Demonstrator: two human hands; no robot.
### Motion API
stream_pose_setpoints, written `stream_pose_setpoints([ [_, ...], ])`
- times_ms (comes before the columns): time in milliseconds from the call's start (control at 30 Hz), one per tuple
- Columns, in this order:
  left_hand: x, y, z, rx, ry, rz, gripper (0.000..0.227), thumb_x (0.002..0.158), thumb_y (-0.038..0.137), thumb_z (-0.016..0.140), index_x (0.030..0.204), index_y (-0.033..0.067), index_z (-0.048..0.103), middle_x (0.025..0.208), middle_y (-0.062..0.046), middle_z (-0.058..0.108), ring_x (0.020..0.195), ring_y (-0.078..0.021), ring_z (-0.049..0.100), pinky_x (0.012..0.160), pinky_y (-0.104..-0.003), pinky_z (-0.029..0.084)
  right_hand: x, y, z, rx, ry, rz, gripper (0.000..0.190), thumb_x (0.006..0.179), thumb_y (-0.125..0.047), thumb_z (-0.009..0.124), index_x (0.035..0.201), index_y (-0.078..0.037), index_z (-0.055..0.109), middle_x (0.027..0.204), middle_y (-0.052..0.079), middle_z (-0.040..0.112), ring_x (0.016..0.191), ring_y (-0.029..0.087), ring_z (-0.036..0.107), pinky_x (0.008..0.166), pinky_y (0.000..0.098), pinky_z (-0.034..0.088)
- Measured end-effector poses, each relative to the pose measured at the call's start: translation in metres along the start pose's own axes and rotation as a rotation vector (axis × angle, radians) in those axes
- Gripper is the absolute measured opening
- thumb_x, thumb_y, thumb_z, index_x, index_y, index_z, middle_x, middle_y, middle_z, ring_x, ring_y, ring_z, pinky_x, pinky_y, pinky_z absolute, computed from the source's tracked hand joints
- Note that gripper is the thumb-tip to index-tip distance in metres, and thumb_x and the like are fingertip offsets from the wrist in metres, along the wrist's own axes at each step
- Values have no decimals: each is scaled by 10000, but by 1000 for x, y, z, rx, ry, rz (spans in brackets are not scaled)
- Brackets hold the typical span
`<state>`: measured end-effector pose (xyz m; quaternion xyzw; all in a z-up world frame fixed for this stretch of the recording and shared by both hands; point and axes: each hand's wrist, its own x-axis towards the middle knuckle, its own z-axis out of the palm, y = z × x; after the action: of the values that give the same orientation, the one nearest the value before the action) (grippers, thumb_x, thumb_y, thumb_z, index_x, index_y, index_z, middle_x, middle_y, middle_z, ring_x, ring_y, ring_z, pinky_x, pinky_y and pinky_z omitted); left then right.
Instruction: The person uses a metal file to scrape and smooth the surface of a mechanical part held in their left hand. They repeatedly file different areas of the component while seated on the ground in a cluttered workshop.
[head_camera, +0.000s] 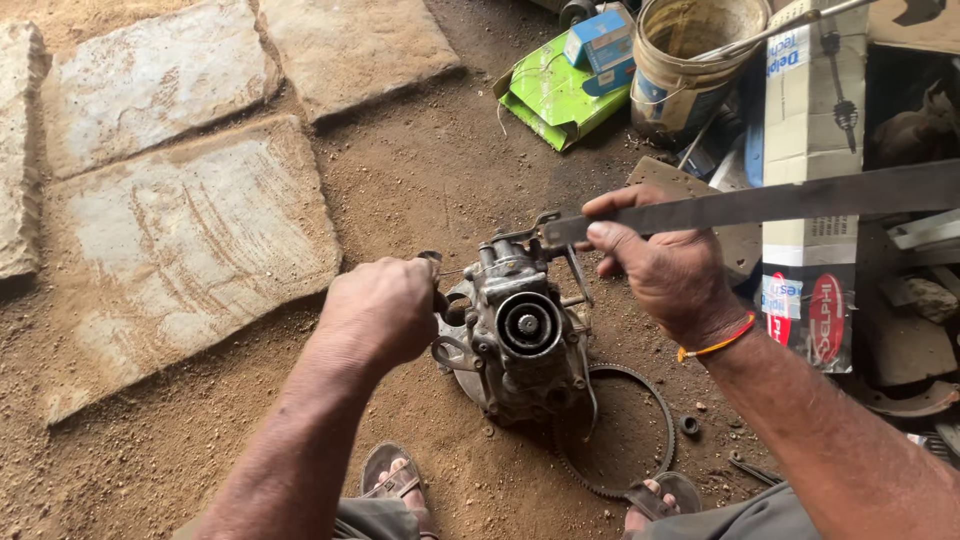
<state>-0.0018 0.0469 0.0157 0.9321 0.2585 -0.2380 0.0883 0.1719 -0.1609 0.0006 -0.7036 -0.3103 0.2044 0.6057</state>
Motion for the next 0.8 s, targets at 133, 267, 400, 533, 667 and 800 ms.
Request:
stream_pose_setpoints([
  [133, -3, 13, -4, -125, -73, -22, 289, 1087, 331, 456, 1090, 125, 659, 887, -64, 704, 724, -142, 644, 661, -337, 621, -2, 1, 0, -135, -42, -32, 150, 956, -90, 659, 1088, -37, 706, 898, 52, 751, 705, 79, 687, 596, 210, 579],
  [267, 1, 22, 2, -197, 83, 41, 239, 1032, 262, 483, 1089, 103, 652, 906, -111, 706, 814, -221, 699, 758, -428, 597, -1, 7, 6, -163, -40, 53, 150, 937, -92, 679, 1070, -48, 732, 863, 40, 750, 656, 79, 670, 570, 217, 563],
  [400, 6, 24, 5, -248, 179, 75, 272, 1027, 297, 482, 1066, 89, 653, 926, -124, 712, 862, -247, 725, 811, -449, 599, 0, 9, 11, -170, -85, 64, 155, 942, -95, 675, 1084, -56, 723, 874, 34, 746, 654, 66, 669, 573, 213, 567],
  [533, 3, 28, 4, -243, 127, 65, 292, 1016, 349, 519, 1064, 94, 651, 929, -129, 717, 873, -256, 708, 813, -455, 592, -1, 11, 22, -25, -118, 37, 160, 972, -88, 646, 1116, -52, 706, 941, 36, 727, 704, 46, 656, 604, 199, 569],
  [667, 3, 31, 5, -256, 88, 55, 297, 1037, 334, 493, 1057, 80, 645, 917, -120, 719, 804, -235, 719, 769, -423, 613, -2, 8, 23, -64, -183, -27, 147, 964, -69, 653, 1089, -26, 718, 978, 57, 729, 742, 53, 661, 612, 204, 576],
  [800, 4, 29, 8, -231, 128, 82, 290, 1069, 270, 434, 1060, 67, 642, 900, -122, 722, 761, -226, 713, 731, -415, 627, -2, 5, 17, -123, -167, -116, 162, 965, -79, 623, 1086, -16, 709, 964, 71, 762, 785, 66, 735, 596, 215, 629],
])
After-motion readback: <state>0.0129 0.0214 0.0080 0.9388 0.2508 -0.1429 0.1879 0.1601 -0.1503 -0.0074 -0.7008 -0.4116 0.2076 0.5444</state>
